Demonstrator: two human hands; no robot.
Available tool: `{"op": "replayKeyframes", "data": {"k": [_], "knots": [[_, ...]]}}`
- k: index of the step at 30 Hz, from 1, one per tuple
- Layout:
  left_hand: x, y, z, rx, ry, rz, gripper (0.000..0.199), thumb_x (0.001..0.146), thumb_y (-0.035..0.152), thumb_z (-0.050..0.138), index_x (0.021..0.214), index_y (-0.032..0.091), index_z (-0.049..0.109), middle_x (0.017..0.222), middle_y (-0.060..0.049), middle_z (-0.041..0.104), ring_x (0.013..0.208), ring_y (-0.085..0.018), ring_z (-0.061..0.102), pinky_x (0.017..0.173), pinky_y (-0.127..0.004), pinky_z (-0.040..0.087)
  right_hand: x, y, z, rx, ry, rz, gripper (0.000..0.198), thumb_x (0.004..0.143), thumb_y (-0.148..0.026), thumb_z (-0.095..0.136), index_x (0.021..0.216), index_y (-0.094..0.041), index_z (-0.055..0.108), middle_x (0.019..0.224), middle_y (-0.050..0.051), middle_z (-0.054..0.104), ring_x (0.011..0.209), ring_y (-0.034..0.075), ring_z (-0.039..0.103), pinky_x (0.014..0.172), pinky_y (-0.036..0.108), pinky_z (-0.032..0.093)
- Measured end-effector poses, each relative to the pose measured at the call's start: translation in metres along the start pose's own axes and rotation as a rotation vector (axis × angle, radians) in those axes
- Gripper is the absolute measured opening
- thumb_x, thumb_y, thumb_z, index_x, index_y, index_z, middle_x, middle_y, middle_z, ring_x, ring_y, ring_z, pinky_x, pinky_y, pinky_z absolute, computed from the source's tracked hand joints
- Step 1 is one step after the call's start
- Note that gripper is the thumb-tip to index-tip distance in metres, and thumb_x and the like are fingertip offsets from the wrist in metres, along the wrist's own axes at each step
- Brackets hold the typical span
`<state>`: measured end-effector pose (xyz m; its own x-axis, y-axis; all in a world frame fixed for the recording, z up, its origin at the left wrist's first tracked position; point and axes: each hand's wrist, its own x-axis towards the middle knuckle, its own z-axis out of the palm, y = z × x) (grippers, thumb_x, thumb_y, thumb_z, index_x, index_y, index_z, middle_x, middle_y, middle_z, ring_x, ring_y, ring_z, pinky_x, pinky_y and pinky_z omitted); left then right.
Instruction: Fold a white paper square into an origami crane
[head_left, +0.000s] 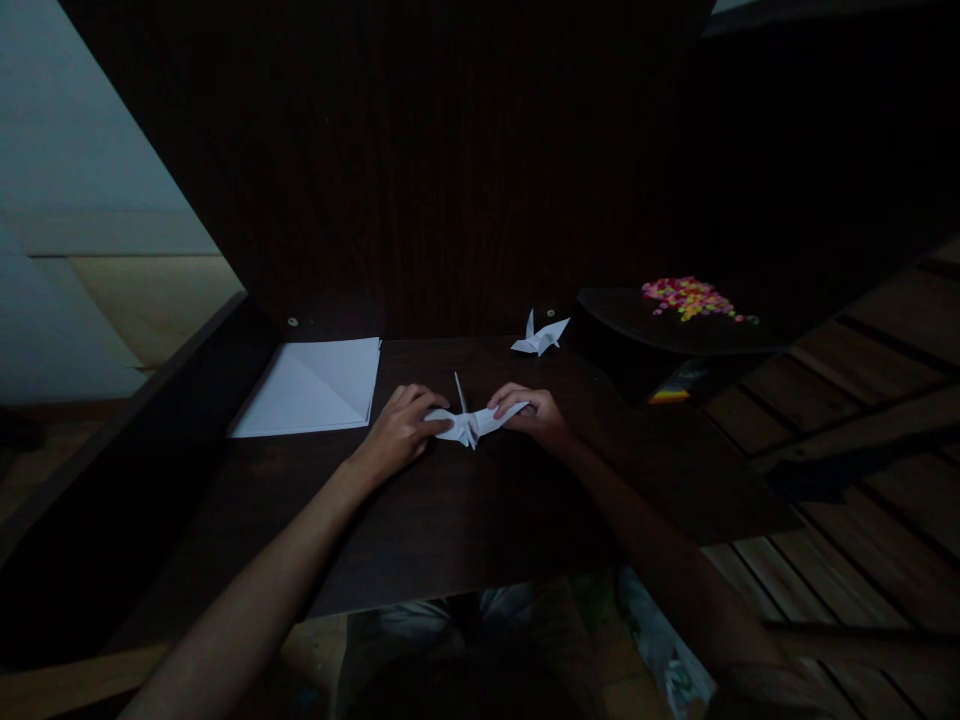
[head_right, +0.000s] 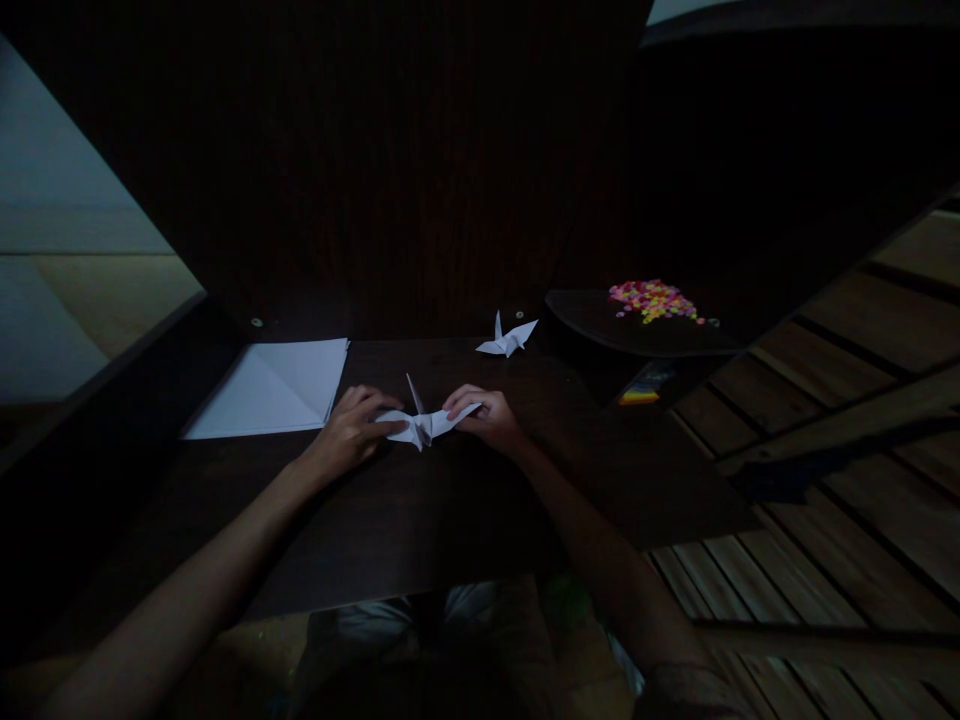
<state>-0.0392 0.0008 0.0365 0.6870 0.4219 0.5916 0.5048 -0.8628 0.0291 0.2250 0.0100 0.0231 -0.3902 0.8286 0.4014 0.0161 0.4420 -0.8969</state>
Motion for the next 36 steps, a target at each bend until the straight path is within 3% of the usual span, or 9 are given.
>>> {"op": "replayKeyframes", "data": {"k": [6,10,14,20,26,36], "knots": [[0.002,0.001,0.0,-0.034,-0.03,-0.156,0.035,0.083,0.01,0.052,0.113,0.018,0.066,0.109,-0.011,0.065,0.098,-0.025,0.051,0.082,-0.041,0.042,0.0,-0.001,-0.004,-0.042,-0.011,0.024,0.008,0.07,-0.025,0.069,0.075,-0.02,0.071,0.094,0.007,0.067,0.09,0.022,0.062,0.078,0.036,0.048],[0.0,-0.005,-0.007,-0.107,-0.158,-0.301,0.057,0.073,0.019,0.058,0.129,0.016,0.056,0.118,-0.012,0.062,0.106,-0.029,0.049,0.091,-0.047,0.04,0.0,-0.001,-0.012,-0.115,-0.023,0.08,0.027,0.064,-0.017,0.056,0.087,-0.019,0.071,0.098,0.007,0.069,0.096,0.025,0.062,0.083,0.038,0.046],[-0.001,-0.01,-0.015,-0.246,-0.227,-0.381,0.075,0.067,0.023,0.061,0.139,0.016,0.044,0.124,-0.012,0.058,0.112,-0.03,0.047,0.097,-0.05,0.039,0.0,-0.001,-0.018,-0.199,0.05,0.105,0.037,0.062,-0.018,0.052,0.094,-0.019,0.071,0.1,0.006,0.069,0.1,0.026,0.06,0.086,0.039,0.044],[0.002,-0.004,-0.013,-0.328,-0.15,-0.413,0.059,0.081,0.037,0.063,0.135,0.019,0.049,0.124,-0.01,0.059,0.113,-0.027,0.05,0.099,-0.045,0.04,-0.001,-0.003,-0.016,-0.245,0.077,0.106,0.031,0.068,-0.021,0.059,0.096,-0.021,0.069,0.104,0.006,0.067,0.102,0.025,0.059,0.085,0.039,0.045],[0.003,-0.002,-0.003,-0.314,-0.078,-0.364,0.028,0.087,0.037,0.059,0.108,0.021,0.069,0.106,-0.007,0.066,0.101,-0.023,0.057,0.091,-0.041,0.046,-0.002,-0.008,-0.005,-0.446,-0.06,-0.096,0.026,0.074,-0.03,0.067,0.098,-0.021,0.069,0.101,0.007,0.069,0.099,0.026,0.058,0.091,0.044,0.041],[0.0,-0.001,0.002,-0.278,-0.115,-0.311,0.024,0.086,0.028,0.059,0.105,0.021,0.07,0.109,-0.008,0.066,0.103,-0.023,0.056,0.092,-0.043,0.045,-0.007,-0.008,0.005,-0.637,-0.119,-0.099,0.03,0.072,-0.022,0.067,0.103,-0.024,0.067,0.109,0.006,0.067,0.107,0.028,0.051,0.093,0.049,0.033]]}}
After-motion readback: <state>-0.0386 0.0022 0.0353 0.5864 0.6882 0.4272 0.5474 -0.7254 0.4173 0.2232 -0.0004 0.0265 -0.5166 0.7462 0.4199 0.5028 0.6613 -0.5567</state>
